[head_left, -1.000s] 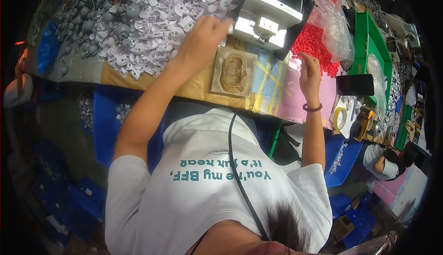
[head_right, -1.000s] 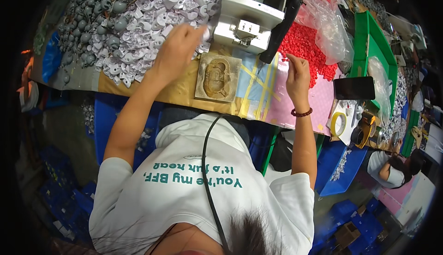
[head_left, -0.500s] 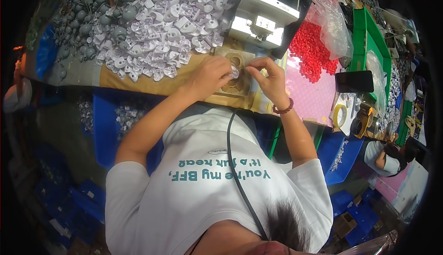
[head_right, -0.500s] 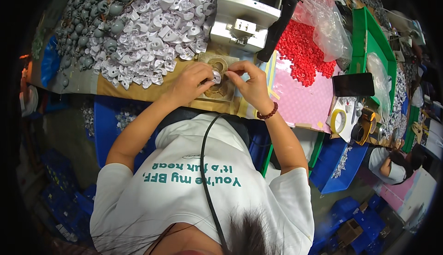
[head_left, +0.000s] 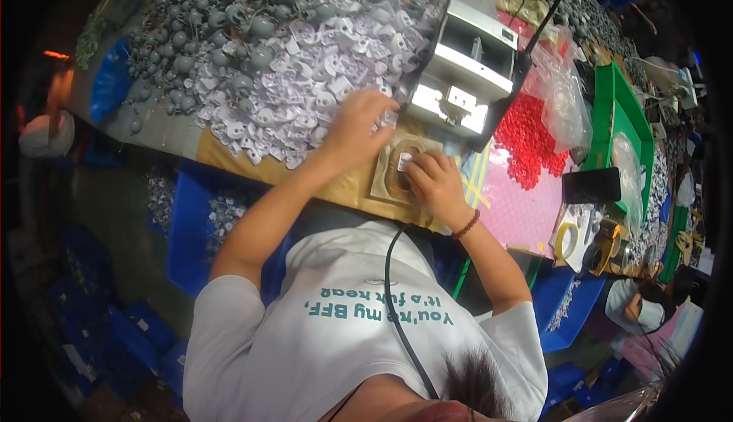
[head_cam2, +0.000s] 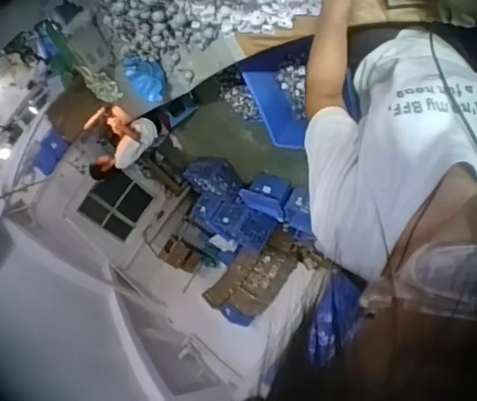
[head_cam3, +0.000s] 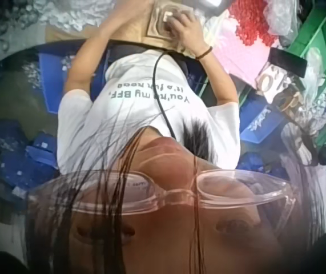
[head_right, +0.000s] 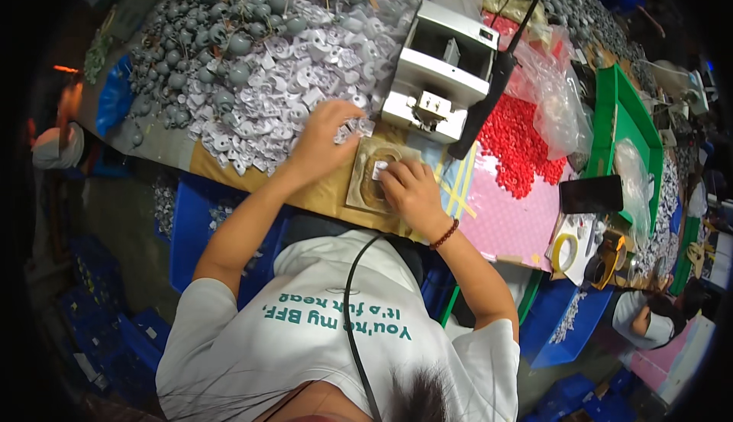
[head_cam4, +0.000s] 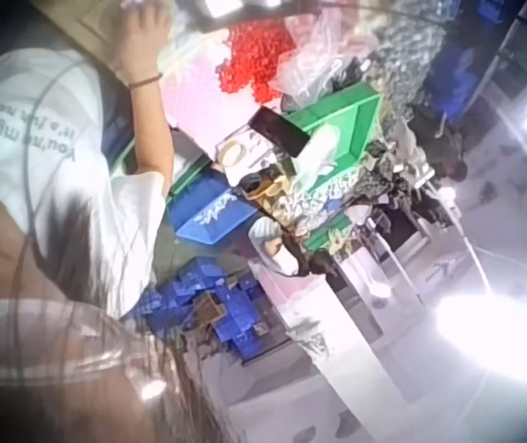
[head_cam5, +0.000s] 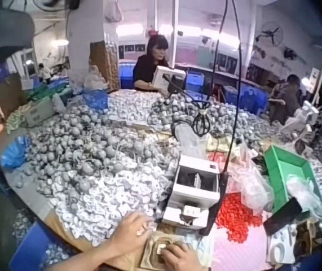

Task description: Assembling small light bulb components using a suspended power screwdriver at a factory workbench.

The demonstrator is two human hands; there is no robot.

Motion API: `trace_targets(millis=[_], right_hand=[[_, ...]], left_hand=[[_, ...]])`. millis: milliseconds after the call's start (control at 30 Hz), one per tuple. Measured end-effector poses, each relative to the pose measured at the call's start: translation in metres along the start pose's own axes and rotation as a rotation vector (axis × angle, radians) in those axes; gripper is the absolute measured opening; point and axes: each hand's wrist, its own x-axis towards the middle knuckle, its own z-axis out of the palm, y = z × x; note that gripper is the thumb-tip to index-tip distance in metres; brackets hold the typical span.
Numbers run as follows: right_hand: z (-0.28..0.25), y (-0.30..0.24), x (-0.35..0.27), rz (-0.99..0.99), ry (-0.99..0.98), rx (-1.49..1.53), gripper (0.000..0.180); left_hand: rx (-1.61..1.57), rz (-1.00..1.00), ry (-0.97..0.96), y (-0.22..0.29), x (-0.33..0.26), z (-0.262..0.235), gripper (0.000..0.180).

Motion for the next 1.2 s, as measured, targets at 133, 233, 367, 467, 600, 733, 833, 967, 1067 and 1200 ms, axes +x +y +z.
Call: trace_targets(millis=[133, 233, 367, 467, 600, 733, 833, 967, 1067, 1200], right_hand=[[0.005, -0.004, -0.004, 0.053, 0.008, 0.0, 0.035], [0.006, -0.003, -0.006, 0.084, 0.02, 0.031, 0.036], [0.009, -0.002, -0.006, 0.146, 0.08, 0.136, 0.037], [0.001, 0.0, -0.007, 0.269, 0.133, 0.291, 0.039], [-0.021, 0.006, 0.005, 0.378, 0.249, 0.43, 0.033], [-0.049, 0.011, 0.03, 0.39, 0.384, 0.471, 0.026], [-0.07, 0.011, 0.058, 0.26, 0.57, 0.545, 0.027], [-0.083, -0.003, 0.082, 0.279, 0.436, 0.7, 0.035], [-0.072, -0.01, 0.072, 0.436, 0.239, 1.122, 0.043], [-0.065, -0.012, 0.05, 0.542, 0.074, 1.233, 0.031]], left_hand=[[0.31, 0.074, 0.275, -0.028, 0.067, -0.052, 0.016], [0.622, 0.149, 0.348, -0.045, 0.112, -0.061, 0.019], [1.008, 0.154, 0.341, -0.072, 0.158, -0.067, 0.019], [0.931, 0.211, 0.394, -0.082, 0.161, -0.079, 0.017], [0.545, 0.294, 0.506, -0.041, 0.153, -0.094, 0.014], [0.175, 0.205, 0.367, 0.018, 0.124, -0.086, 0.022], [0.176, 0.29, 0.186, 0.02, 0.108, -0.072, 0.031], [0.179, 0.311, 0.009, 0.054, 0.06, -0.045, 0.036], [-0.124, -0.034, -0.1, 0.075, 0.033, -0.034, 0.041], [-0.608, -0.466, -0.301, 0.067, 0.003, -0.018, 0.042]])
